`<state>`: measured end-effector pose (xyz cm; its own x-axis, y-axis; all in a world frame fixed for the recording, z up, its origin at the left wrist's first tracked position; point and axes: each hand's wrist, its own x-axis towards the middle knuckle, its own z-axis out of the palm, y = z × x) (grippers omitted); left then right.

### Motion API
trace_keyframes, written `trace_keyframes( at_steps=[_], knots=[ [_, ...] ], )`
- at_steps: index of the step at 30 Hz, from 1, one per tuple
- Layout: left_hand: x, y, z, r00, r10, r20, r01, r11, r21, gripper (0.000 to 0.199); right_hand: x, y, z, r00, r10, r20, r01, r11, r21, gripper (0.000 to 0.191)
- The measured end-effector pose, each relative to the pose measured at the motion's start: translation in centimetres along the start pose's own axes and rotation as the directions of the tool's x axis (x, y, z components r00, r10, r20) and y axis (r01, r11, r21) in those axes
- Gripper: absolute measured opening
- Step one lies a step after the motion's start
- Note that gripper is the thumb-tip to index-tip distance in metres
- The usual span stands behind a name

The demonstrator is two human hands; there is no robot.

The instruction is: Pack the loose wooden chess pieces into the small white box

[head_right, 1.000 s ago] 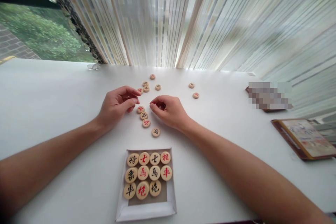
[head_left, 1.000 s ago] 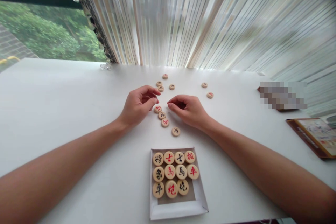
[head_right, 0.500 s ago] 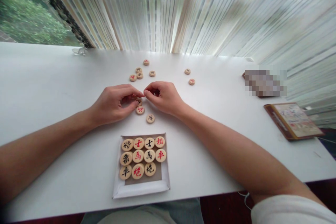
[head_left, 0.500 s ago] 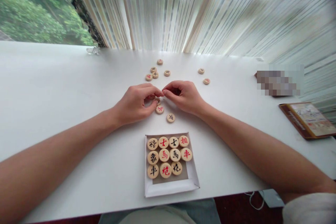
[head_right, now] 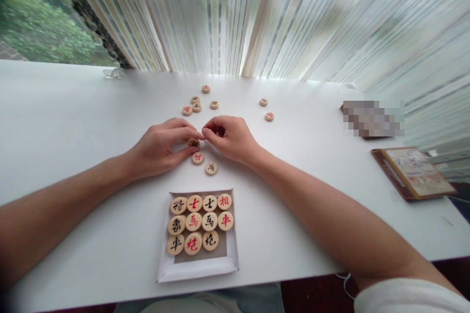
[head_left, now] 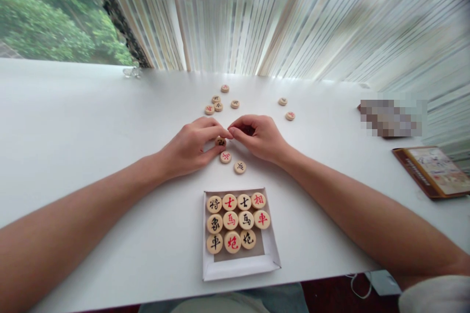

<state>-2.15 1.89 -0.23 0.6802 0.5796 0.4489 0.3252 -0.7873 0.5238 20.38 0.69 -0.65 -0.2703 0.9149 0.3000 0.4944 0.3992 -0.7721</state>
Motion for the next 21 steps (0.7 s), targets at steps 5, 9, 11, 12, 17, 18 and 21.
trace_keyframes(
  at_steps=[5,9,11,12,17,18,21],
  knots=[
    [-0.2,0.3,0.1,0.999,-0.040,0.024,0.042,0.997,-0.062,0.021,0.0,-0.2,0.0,1.000,0.015,0.011,-0.015,1.000,-0.005,0.024],
    [-0.1,0.5,0.2,0.998,-0.059,-0.017,0.058,0.996,-0.067,0.017,0.0,-0.1,0.1,1.000,0.007,-0.001,-0.007,1.000,0.001,0.024],
    [0.1,0.5,0.2,0.992,-0.108,-0.069,0.100,0.989,-0.110,0.016,0.0,0.0,0.0,1.000,0.005,-0.007,-0.005,1.000,0.009,0.025],
    [0.1,0.4,0.2,0.983,-0.155,-0.096,0.137,0.975,-0.175,0.016,0.0,0.0,0.0,1.000,0.009,-0.009,-0.009,1.000,0.019,0.026],
    [0.5,0.6,0.4,0.863,-0.499,-0.084,0.320,0.666,-0.674,0.032,-0.3,-0.3,-0.1,0.999,0.013,0.030,-0.017,0.989,0.145,0.031],
    [0.6,0.8,0.4,0.835,-0.546,-0.066,0.333,0.598,-0.729,0.035,-0.4,-0.4,-0.1,0.999,-0.002,0.043,-0.005,0.986,0.165,0.030],
    [0.6,1.5,0.6,0.781,-0.623,-0.030,0.346,0.473,-0.810,0.040,-0.6,-0.5,0.2,0.997,-0.067,0.022,0.063,0.983,0.172,0.028]
  ],
)
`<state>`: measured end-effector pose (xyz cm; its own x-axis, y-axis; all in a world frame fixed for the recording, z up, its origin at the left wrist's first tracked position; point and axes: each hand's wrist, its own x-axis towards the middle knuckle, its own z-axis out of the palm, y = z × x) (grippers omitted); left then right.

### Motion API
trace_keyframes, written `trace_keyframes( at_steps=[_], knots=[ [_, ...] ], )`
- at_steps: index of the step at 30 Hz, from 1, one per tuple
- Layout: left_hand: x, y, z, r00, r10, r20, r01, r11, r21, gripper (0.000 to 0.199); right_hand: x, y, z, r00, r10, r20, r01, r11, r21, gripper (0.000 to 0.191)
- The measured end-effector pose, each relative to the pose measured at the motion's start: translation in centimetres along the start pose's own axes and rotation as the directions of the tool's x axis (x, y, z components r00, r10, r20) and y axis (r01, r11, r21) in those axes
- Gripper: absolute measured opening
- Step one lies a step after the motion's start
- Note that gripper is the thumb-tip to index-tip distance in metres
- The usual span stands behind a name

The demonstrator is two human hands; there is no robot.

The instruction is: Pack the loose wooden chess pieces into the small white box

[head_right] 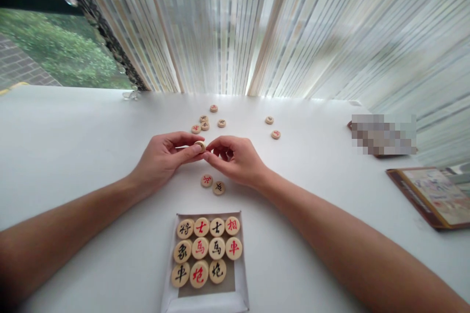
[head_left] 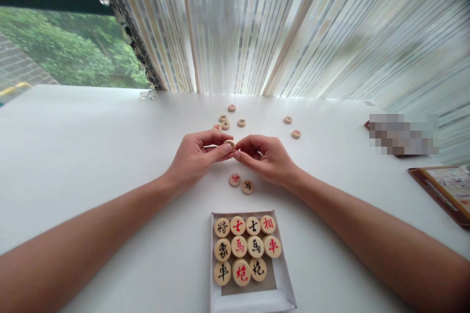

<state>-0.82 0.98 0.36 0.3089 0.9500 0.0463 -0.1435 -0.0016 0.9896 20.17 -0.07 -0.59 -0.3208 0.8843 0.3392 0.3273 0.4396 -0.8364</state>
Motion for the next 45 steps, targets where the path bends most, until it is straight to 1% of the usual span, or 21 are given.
trace_keyframes(
  at_steps=[2,4,9,12,17,23,39,45],
  knots=[
    [-0.19,0.02,0.25,1.000,-0.029,0.001,0.029,0.999,-0.024,0.040,-0.07,0.11,0.17,0.999,-0.032,-0.035,0.031,0.999,-0.012,0.027],
    [-0.25,-0.10,0.33,0.999,-0.048,0.013,0.049,0.998,-0.041,0.040,-0.12,0.19,0.26,0.998,-0.030,-0.050,0.030,1.000,0.004,0.026],
    [-0.08,-0.60,0.13,0.997,-0.067,0.030,0.070,0.993,-0.094,0.037,-0.06,-0.03,0.22,0.997,0.062,-0.050,-0.055,0.990,0.127,0.031],
    [-0.12,-0.49,0.14,0.996,-0.077,0.054,0.083,0.992,-0.100,0.035,0.13,-0.20,0.16,0.992,0.116,-0.053,-0.102,0.971,0.218,0.037],
    [-0.32,-0.06,0.26,0.993,-0.071,0.094,0.082,0.989,-0.122,0.027,0.31,-0.22,0.08,0.987,0.154,-0.049,-0.133,0.945,0.300,0.038],
    [-0.29,-0.23,0.13,0.992,-0.059,0.114,0.074,0.989,-0.131,0.023,0.27,-0.22,0.03,0.988,0.150,-0.045,-0.129,0.942,0.308,0.034],
    [-0.23,-0.27,0.09,0.991,-0.061,0.119,0.076,0.989,-0.124,0.027,0.30,-0.32,-0.06,0.990,0.138,-0.027,-0.124,0.946,0.299,0.035],
    [-0.21,-0.49,-0.02,0.991,-0.054,0.123,0.068,0.991,-0.112,0.024,0.22,-0.29,-0.08,0.990,0.139,-0.030,-0.124,0.947,0.297,0.034]
  ],
)
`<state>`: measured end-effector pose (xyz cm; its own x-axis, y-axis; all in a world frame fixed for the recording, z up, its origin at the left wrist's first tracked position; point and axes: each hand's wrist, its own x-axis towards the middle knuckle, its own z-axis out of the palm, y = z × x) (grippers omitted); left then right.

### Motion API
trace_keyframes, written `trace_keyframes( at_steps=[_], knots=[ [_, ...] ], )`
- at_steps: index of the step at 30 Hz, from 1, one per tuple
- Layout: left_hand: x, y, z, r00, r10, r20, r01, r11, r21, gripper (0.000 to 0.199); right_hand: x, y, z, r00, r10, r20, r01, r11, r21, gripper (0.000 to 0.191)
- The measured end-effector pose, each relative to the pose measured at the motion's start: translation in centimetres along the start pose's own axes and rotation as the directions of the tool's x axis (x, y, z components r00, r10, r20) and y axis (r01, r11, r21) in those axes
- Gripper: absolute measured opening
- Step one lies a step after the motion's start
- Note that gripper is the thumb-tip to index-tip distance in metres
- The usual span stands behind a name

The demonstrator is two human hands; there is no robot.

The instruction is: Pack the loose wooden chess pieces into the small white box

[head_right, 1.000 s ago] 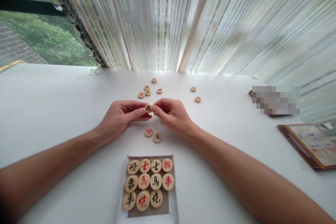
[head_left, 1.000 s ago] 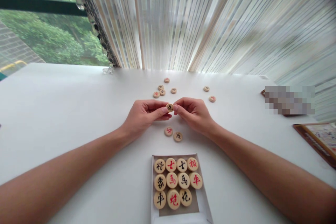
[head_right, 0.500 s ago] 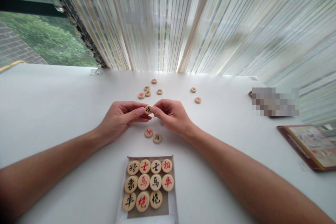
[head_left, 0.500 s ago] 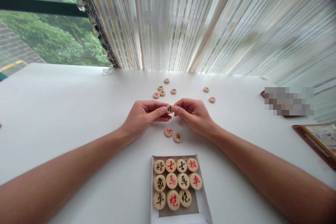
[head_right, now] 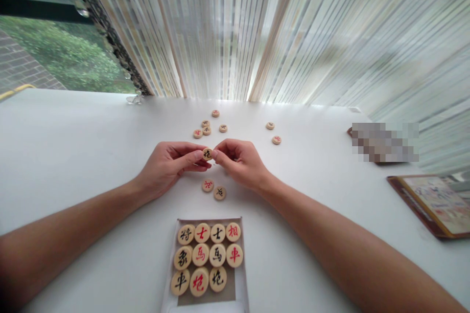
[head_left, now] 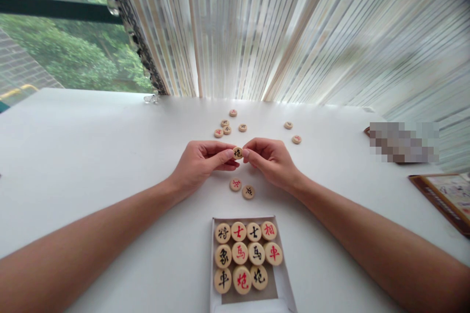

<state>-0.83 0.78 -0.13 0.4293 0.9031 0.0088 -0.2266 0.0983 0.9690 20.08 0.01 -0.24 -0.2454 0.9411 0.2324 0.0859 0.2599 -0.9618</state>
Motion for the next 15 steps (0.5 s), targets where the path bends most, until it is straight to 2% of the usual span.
trace_keyframes(
  at_steps=[15],
  knots=[
    [-0.04,0.18,0.07,1.000,-0.013,-0.016,0.013,1.000,0.003,0.024,0.03,0.09,-0.04,1.000,0.012,0.016,-0.011,1.000,-0.004,0.035]
  ],
)
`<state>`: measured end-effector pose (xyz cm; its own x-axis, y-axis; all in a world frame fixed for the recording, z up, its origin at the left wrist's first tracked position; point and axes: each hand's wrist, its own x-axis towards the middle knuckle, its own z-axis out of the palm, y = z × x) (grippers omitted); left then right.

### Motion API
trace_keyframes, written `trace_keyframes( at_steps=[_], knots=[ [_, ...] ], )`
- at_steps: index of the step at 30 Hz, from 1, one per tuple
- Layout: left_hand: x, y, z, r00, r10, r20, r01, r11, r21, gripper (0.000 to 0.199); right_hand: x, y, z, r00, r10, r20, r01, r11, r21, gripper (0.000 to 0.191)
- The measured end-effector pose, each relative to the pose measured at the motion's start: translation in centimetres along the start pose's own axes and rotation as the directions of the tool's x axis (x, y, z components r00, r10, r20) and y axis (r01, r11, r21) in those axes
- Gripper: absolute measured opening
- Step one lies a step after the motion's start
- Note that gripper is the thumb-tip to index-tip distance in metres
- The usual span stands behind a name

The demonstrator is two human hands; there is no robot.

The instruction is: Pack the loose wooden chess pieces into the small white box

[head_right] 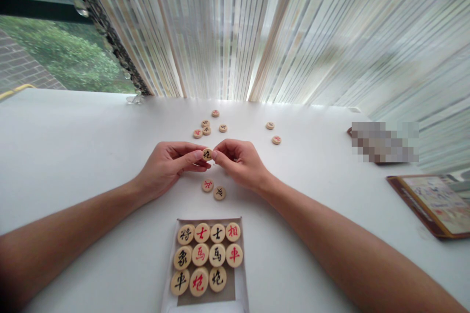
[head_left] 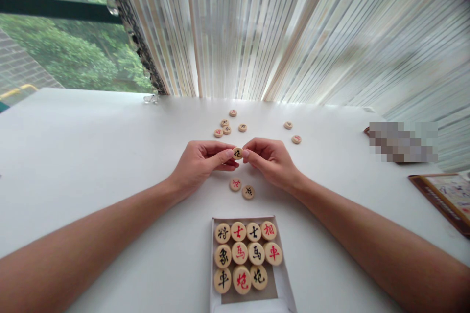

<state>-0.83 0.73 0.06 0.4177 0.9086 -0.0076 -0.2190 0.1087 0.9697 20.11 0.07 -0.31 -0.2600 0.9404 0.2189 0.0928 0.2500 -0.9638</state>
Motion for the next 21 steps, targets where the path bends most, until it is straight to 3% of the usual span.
trace_keyframes(
  at_steps=[9,21],
  knots=[
    [-0.02,0.00,0.28,0.998,0.017,-0.055,-0.015,0.999,0.028,0.032,-0.15,0.40,0.05,1.000,-0.009,0.005,0.009,1.000,0.011,0.032],
    [-0.20,0.07,0.55,0.994,0.103,-0.037,-0.099,0.990,0.098,0.031,-0.16,0.22,0.47,1.000,-0.008,-0.011,0.009,0.994,0.110,0.038]
  ],
)
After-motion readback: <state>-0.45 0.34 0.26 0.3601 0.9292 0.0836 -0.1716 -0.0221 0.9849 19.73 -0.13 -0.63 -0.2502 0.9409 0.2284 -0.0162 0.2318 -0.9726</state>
